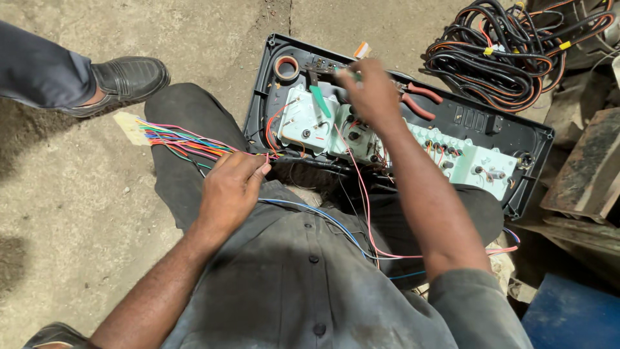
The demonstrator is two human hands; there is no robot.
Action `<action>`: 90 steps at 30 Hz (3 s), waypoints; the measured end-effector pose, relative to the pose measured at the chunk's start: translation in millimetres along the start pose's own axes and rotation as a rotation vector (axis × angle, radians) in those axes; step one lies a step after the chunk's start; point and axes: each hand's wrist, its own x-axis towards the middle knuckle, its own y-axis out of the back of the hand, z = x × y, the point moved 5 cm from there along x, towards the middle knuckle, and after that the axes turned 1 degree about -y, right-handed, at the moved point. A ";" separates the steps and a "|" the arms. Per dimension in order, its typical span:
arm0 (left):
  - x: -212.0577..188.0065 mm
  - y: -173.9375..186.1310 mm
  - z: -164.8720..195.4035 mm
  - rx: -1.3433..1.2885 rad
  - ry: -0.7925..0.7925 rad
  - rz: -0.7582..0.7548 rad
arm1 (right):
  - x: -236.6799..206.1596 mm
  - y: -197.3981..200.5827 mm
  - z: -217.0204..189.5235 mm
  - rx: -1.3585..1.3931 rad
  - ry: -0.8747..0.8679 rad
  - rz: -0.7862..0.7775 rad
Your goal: The person sits on the ground with an open electrical box on their lap, stripping and twisting colored wires, then securing connections with electrical tape. They use pliers and wire cutters to prepare and join wires within the terminal block.
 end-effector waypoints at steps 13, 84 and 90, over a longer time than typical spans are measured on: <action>4.2 -0.1 -7.5 -0.087 0.026 0.030 | -17.4 60.2 129.5 -0.357 0.043 -0.087; -9.2 -41.0 -74.4 -1.058 0.433 -0.151 | -208.4 -60.0 -121.9 1.654 -0.480 -1.107; -4.2 -23.3 -43.6 -0.278 0.247 0.217 | -198.9 -57.5 -119.2 1.525 -0.389 -0.833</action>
